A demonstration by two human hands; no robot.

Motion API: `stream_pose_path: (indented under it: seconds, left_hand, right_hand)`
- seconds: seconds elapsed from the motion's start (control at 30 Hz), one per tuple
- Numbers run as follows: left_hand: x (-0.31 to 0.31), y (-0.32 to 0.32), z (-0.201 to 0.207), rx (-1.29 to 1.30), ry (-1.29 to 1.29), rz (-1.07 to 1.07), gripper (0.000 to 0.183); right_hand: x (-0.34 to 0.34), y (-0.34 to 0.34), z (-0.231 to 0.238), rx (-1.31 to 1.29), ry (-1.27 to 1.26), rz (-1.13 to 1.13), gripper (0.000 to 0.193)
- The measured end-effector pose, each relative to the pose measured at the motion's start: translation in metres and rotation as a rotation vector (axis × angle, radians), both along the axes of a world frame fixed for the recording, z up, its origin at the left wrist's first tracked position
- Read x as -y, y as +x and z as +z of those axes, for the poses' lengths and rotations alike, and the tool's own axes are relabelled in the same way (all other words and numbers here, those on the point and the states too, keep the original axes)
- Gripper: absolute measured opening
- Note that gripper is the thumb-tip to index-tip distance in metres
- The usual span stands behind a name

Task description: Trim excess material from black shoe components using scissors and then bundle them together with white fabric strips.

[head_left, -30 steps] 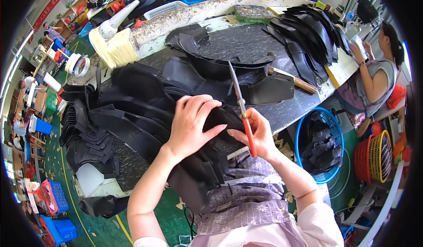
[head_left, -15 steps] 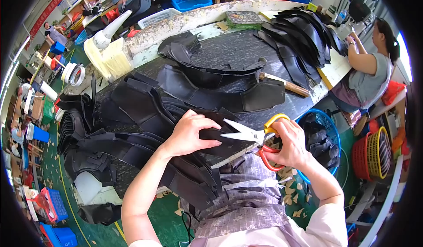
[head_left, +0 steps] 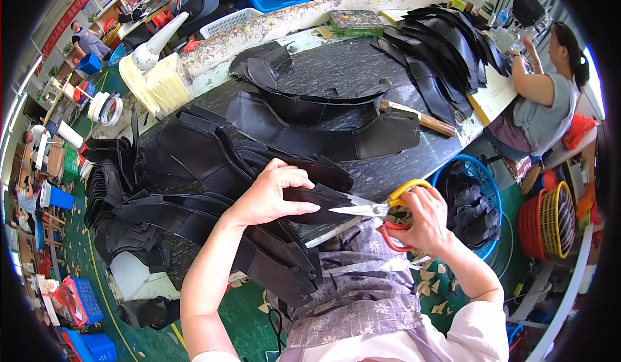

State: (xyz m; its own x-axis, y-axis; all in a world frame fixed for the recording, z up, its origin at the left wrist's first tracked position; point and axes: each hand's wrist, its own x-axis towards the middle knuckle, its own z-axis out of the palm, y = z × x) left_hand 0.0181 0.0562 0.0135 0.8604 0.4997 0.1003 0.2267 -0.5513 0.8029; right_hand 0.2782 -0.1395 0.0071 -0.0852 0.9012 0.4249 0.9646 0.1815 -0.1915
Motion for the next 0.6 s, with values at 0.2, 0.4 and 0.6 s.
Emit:
stream_pose_path:
  seconds: [0.2, 0.4, 0.6]
  left_hand:
    - [-0.002, 0.002, 0.002, -0.025, 0.009, -0.068, 0.039]
    - [-0.003, -0.001, 0.000, -0.012, -0.033, -0.062, 0.043]
    - [-0.006, -0.004, -0.006, -0.023, -0.091, -0.067, 0.045]
  right_hand:
    - [-0.005, 0.004, 0.018, 0.075, 0.101, 0.073, 0.056]
    - [-0.014, 0.007, 0.010, 0.108, 0.084, 0.122, 0.056]
    - [-0.016, 0.002, 0.005, 0.029, 0.047, 0.140, 0.054]
